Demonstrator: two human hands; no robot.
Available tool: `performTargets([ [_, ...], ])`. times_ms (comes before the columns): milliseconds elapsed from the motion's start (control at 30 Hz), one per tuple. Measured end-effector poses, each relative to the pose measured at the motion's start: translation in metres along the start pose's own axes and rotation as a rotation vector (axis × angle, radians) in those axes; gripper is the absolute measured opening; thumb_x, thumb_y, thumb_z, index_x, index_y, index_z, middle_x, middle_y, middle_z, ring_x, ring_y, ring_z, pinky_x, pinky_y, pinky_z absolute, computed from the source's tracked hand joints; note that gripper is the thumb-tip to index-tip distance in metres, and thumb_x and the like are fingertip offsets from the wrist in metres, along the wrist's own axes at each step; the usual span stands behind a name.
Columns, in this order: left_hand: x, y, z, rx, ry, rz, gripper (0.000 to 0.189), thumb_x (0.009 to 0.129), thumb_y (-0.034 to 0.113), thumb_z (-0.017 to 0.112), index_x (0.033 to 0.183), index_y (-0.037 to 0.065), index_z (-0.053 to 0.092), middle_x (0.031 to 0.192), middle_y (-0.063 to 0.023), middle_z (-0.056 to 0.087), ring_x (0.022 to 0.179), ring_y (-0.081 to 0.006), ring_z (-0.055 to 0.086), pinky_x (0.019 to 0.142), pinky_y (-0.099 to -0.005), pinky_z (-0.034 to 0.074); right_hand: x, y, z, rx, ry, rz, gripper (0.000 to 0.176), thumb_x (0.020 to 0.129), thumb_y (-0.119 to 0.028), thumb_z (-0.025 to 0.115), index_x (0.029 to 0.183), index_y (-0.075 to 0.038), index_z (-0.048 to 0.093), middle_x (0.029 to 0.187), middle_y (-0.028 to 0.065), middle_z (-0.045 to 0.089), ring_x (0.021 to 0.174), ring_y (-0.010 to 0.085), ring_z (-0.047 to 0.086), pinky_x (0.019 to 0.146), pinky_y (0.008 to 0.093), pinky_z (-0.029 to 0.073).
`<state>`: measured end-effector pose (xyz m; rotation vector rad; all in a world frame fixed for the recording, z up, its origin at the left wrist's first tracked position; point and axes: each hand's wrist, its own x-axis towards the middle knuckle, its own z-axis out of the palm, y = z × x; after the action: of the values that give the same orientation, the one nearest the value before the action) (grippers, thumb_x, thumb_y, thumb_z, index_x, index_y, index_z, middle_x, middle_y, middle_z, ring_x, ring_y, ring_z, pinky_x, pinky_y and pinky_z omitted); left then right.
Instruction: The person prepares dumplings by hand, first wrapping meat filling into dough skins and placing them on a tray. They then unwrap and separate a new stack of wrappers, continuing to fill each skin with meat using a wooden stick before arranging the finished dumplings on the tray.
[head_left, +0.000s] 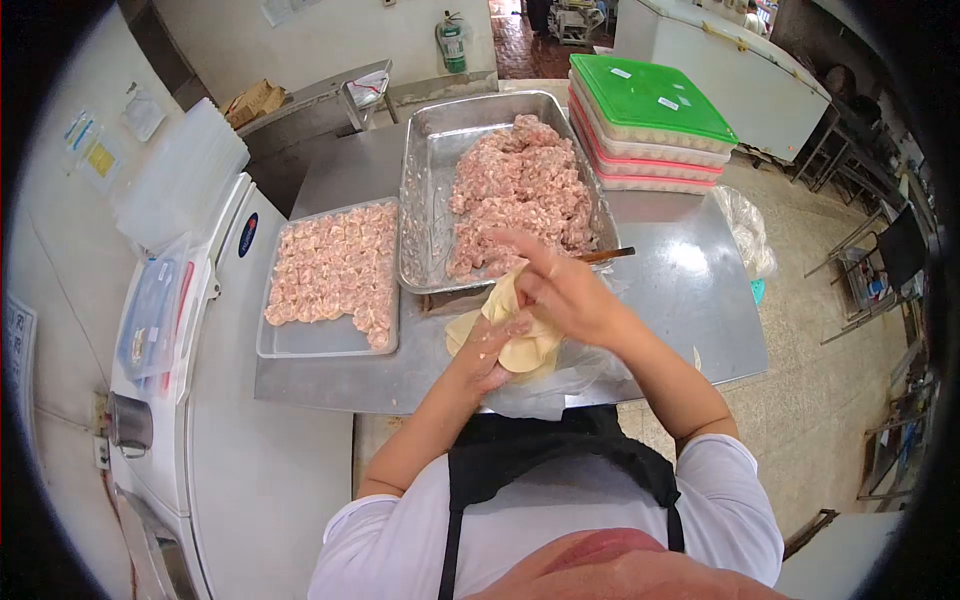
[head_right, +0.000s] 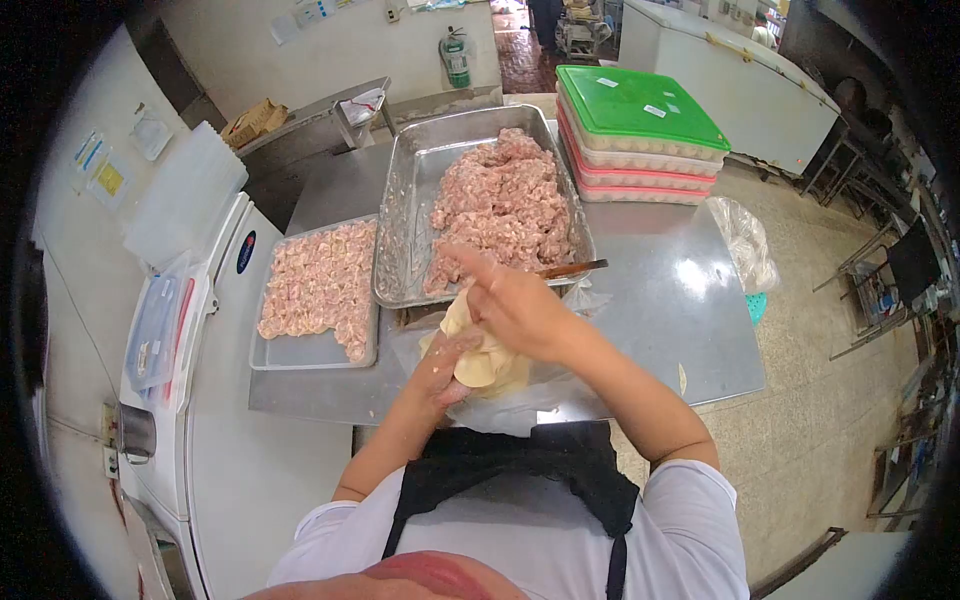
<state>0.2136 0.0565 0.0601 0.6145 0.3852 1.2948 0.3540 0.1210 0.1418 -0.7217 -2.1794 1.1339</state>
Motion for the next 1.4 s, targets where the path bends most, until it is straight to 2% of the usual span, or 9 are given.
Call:
performTargets([
  [500, 0.007, 0.031, -0.003, -0.032, 0.072, 0.073, 0.072, 0.095, 0.059, 0.034, 0.148, 0.011, 0.021, 0.147, -0.0155, 0.033, 0.132, -0.0355, 0.037, 0.108, -0.0572, 0.03, 0.044, 0.053, 0.0, 0.121, -0.005, 0.15, 0.046, 0.079, -0.023, 0.073, 0.114, 0.002, 0.057, 0.094, 0.0159, 0.065, 0.087, 0.027, 0.065, 0.077, 0.0347, 0.051],
  [600, 0.005, 0.042, -0.018, -0.201, 0.087, -0.002, 0.088, 0.086, 0.076, 0.028, 0.151, 0.017, 0.017, 0.148, -0.0141, 0.033, 0.135, -0.0348, 0.034, 0.108, -0.056, 0.027, 0.036, 0.037, 0.031, -0.774, 0.202, -0.118, 0.043, 0.075, -0.013, 0.066, 0.117, -0.003, 0.059, 0.105, 0.0202, 0.063, 0.092, 0.0375, 0.062, 0.075, 0.0402, 0.052],
  [767, -0.001, 0.047, -0.013, -0.339, -0.099, -0.004, 0.094, 0.081, 0.081, 0.029, 0.149, 0.017, 0.022, 0.152, -0.0136, 0.025, 0.138, -0.0344, 0.028, 0.109, -0.0588, 0.023, 0.024, 0.003, 0.061, -0.307, -0.165, -0.308, 0.036, 0.077, -0.016, 0.065, 0.113, -0.013, 0.063, 0.101, 0.0174, 0.065, 0.088, 0.033, 0.064, 0.07, 0.0421, 0.053],
  [800, -0.005, 0.049, -0.01, -0.369, -0.101, 0.004, 0.093, 0.08, 0.081, 0.031, 0.149, 0.018, 0.023, 0.152, -0.0127, 0.025, 0.138, -0.034, 0.028, 0.109, -0.0589, 0.025, 0.048, 0.01, 0.042, -0.657, -0.333, 0.046, 0.039, 0.073, -0.022, 0.071, 0.11, -0.013, 0.065, 0.088, 0.016, 0.068, 0.078, 0.0337, 0.066, 0.068, 0.0422, 0.053],
  [967, -0.011, 0.049, -0.003, -0.416, -0.122, 0.04, 0.091, 0.081, 0.08, 0.034, 0.147, 0.018, 0.027, 0.152, -0.0098, 0.026, 0.138, -0.0335, 0.029, 0.109, -0.0588, 0.027, 0.045, 0.005, 0.029, -0.739, 0.008, 0.14, 0.047, 0.067, -0.023, 0.074, 0.112, -0.013, 0.063, 0.086, 0.0156, 0.068, 0.081, 0.0325, 0.068, 0.067, 0.044, 0.053],
  [1100, -0.011, 0.042, -0.007, -0.415, -0.018, -0.016, 0.082, 0.086, 0.073, 0.031, 0.145, 0.015, 0.034, 0.149, -0.0119, 0.035, 0.136, -0.0313, 0.034, 0.11, -0.0567, 0.022, 0.009, 0.021, 0.075, -0.599, -0.045, -0.432, 0.059, 0.066, -0.02, 0.076, 0.122, -0.012, 0.058, 0.103, 0.0175, 0.066, 0.093, 0.0341, 0.064, 0.081, 0.0469, 0.049],
  [1133, -0.009, 0.036, -0.013, -0.33, 0.059, 0.045, 0.083, 0.087, 0.073, 0.03, 0.145, 0.015, 0.032, 0.148, -0.0133, 0.035, 0.134, -0.0331, 0.036, 0.11, -0.0579, 0.022, 0.013, 0.025, 0.058, -0.362, -0.171, -0.013, 0.057, 0.069, -0.015, 0.072, 0.125, -0.012, 0.057, 0.106, 0.0173, 0.065, 0.094, 0.0361, 0.063, 0.082, 0.047, 0.049],
  [1267, -0.013, 0.033, 0.009, -0.425, -0.076, 0.014, 0.087, 0.086, 0.075, 0.029, 0.148, 0.013, 0.025, 0.149, -0.015, 0.032, 0.135, -0.0362, 0.033, 0.108, -0.0631, 0.022, 0.026, 0.041, 0.014, -0.373, 0.003, -0.002, 0.053, 0.073, -0.012, 0.068, 0.125, -0.016, 0.058, 0.105, 0.0245, 0.062, 0.1, 0.041, 0.06, 0.082, 0.0492, 0.048],
  [1400, -0.005, 0.029, 0.01, -0.353, -0.069, 0.011, 0.093, 0.083, 0.079, 0.029, 0.148, 0.013, 0.024, 0.15, -0.015, 0.03, 0.138, -0.0351, 0.028, 0.108, -0.0627, 0.022, -0.021, 0.005, 0.069, -0.634, 0.187, -0.456, 0.051, 0.072, -0.011, 0.07, 0.122, -0.013, 0.059, 0.1, 0.022, 0.055, 0.097, 0.0398, 0.056, 0.082, 0.0452, 0.047],
])
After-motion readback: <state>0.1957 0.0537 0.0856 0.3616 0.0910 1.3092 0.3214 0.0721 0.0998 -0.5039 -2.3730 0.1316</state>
